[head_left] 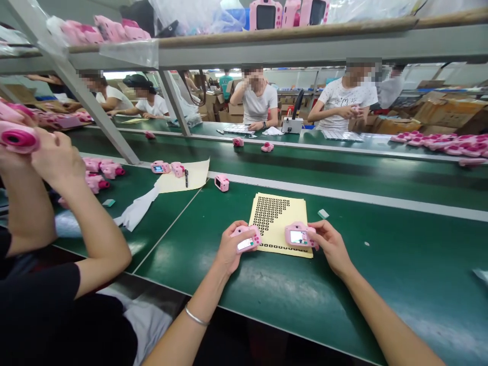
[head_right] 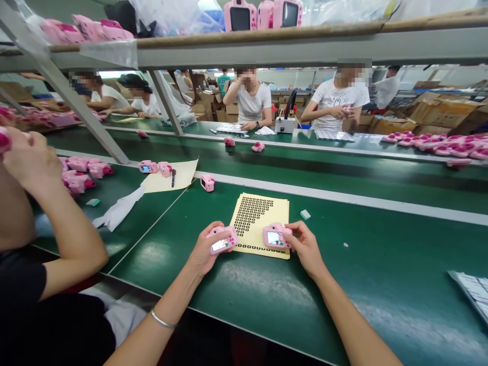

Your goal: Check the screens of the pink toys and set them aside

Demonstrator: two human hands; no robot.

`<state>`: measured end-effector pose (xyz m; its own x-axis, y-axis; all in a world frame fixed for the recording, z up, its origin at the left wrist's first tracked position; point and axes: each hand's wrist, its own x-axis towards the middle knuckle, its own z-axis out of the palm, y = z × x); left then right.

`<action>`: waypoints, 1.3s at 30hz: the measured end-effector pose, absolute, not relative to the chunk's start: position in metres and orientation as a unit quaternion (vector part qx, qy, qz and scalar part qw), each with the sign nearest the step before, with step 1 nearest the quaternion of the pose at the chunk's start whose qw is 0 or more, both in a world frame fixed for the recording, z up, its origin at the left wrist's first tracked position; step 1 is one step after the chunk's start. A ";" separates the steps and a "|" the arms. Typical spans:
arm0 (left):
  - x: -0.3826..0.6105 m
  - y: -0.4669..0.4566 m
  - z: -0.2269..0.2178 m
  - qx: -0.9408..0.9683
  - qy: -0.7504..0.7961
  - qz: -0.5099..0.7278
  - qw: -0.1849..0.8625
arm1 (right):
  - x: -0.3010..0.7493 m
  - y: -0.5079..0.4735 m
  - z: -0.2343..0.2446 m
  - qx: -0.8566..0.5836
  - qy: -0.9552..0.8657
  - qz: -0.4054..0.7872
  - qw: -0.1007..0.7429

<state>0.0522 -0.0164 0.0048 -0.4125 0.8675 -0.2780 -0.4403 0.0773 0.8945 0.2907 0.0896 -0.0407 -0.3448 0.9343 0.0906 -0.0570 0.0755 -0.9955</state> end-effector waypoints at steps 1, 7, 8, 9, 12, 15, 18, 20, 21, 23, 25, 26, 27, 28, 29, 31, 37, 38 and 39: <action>0.053 -0.016 0.005 0.205 0.536 0.647 0.502 | 0.291 0.089 -0.040 -0.371 -0.590 0.567 0.438; 0.056 -0.014 0.003 0.215 0.549 0.641 0.491 | 0.290 0.091 -0.041 -0.375 -0.567 0.584 0.442; 0.056 -0.014 0.003 0.218 0.550 0.639 0.492 | 0.290 0.092 -0.042 -0.374 -0.564 0.587 0.445; 0.056 -0.014 0.002 0.222 0.550 0.637 0.493 | 0.290 0.092 -0.043 -0.372 -0.561 0.589 0.448; 0.055 -0.014 0.001 0.227 0.549 0.633 0.497 | 0.291 0.094 -0.045 -0.369 -0.550 0.595 0.455; 0.054 -0.014 0.001 0.225 0.550 0.628 0.502 | 0.291 0.094 -0.047 -0.368 -0.542 0.603 0.456; 0.054 -0.014 0.001 0.226 0.549 0.625 0.507 | 0.291 0.094 -0.047 -0.368 -0.537 0.608 0.455; 0.054 -0.014 0.002 0.227 0.548 0.624 0.508 | 0.291 0.093 -0.048 -0.367 -0.535 0.609 0.456; 0.054 -0.014 0.002 0.228 0.547 0.625 0.509 | 0.291 0.093 -0.048 -0.367 -0.535 0.609 0.456; 0.055 -0.015 0.003 0.230 0.546 0.624 0.510 | 0.291 0.093 -0.048 -0.365 -0.535 0.610 0.455; 0.055 -0.015 0.003 0.229 0.546 0.623 0.511 | 0.291 0.092 -0.047 -0.364 -0.535 0.611 0.456; 0.054 -0.015 0.003 0.229 0.546 0.624 0.510 | 0.291 0.092 -0.047 -0.364 -0.535 0.612 0.455; 0.054 -0.015 0.003 0.228 0.546 0.624 0.510 | 0.291 0.092 -0.047 -0.365 -0.534 0.613 0.455; 0.054 -0.015 0.003 0.228 0.546 0.624 0.510 | 0.291 0.092 -0.047 -0.365 -0.534 0.613 0.454; 0.054 -0.015 0.003 0.228 0.546 0.624 0.510 | 0.291 0.092 -0.047 -0.365 -0.533 0.614 0.454; 0.055 -0.015 0.004 0.229 0.547 0.623 0.511 | 0.291 0.092 -0.047 -0.365 -0.534 0.613 0.454; 0.055 -0.015 0.004 0.229 0.548 0.622 0.511 | 0.291 0.095 -0.050 -0.363 -0.535 0.609 0.459; 0.055 -0.015 0.004 0.229 0.549 0.621 0.511 | 0.291 0.095 -0.050 -0.361 -0.535 0.610 0.459; 0.055 -0.015 0.004 0.229 0.549 0.621 0.511 | 0.291 0.095 -0.050 -0.360 -0.535 0.611 0.459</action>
<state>0.0553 -0.0147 0.0043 -0.3730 0.8853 -0.2775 -0.3836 0.1252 0.9150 0.2908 0.0948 -0.0503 -0.3187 0.9465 0.0512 -0.1747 -0.0055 -0.9846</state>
